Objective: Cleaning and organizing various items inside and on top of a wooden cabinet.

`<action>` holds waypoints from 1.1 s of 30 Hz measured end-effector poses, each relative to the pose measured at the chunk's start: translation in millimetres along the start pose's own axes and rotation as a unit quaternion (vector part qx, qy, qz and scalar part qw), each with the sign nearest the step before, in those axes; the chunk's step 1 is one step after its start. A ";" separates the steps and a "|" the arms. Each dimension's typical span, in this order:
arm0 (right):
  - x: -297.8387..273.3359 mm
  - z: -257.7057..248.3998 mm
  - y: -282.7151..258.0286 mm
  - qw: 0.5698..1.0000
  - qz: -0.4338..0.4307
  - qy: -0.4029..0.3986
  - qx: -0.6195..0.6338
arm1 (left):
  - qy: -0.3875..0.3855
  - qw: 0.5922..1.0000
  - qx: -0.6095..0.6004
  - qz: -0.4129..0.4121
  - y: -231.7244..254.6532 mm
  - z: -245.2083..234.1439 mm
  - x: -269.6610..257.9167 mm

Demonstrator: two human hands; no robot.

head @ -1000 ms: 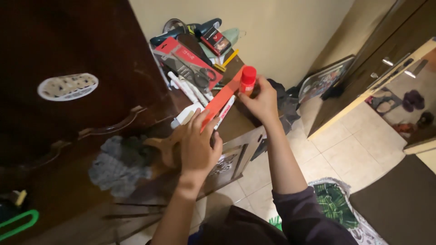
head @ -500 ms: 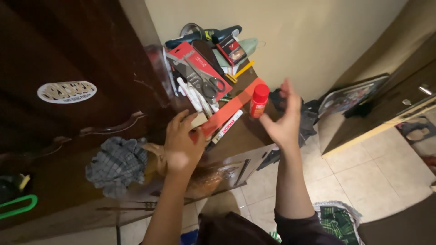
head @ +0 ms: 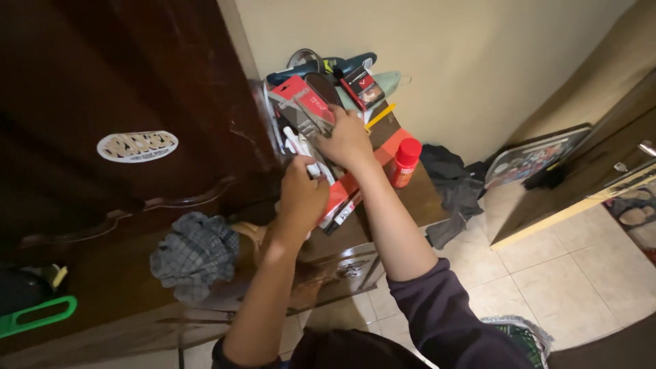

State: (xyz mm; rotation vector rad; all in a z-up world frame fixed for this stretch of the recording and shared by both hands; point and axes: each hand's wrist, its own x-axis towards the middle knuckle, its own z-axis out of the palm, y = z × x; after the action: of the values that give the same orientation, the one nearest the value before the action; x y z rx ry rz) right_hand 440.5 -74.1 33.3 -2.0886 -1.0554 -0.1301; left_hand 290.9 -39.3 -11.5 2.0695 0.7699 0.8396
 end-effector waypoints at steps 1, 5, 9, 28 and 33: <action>2.3 3.5 3.8 1.000 -0.001 0.000 -0.001 | 0.001 1.000 -0.001 0.000 -9.8 6.2 5.6; 5.6 2.4 8.6 0.992 0.076 -0.092 -0.052 | 0.039 0.996 0.031 0.071 -41.9 34.2 22.9; 14.2 4.3 11.2 0.982 0.109 -0.154 -0.020 | 0.048 0.998 -0.035 0.023 -38.2 39.1 34.4; 29.1 24.6 26.0 0.954 0.160 -0.120 0.226 | 0.093 0.950 -0.279 -0.105 -50.9 61.2 62.5; 27.3 14.6 13.2 0.927 0.185 -0.106 0.309 | 0.125 0.924 -0.358 -0.057 -90.2 90.6 81.0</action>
State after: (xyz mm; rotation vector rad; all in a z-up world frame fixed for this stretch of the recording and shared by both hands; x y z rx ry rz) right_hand 464.4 -51.3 26.5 -1.6921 -0.6774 0.5608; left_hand 387.2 30.4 -105.2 1.2732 0.5848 1.1288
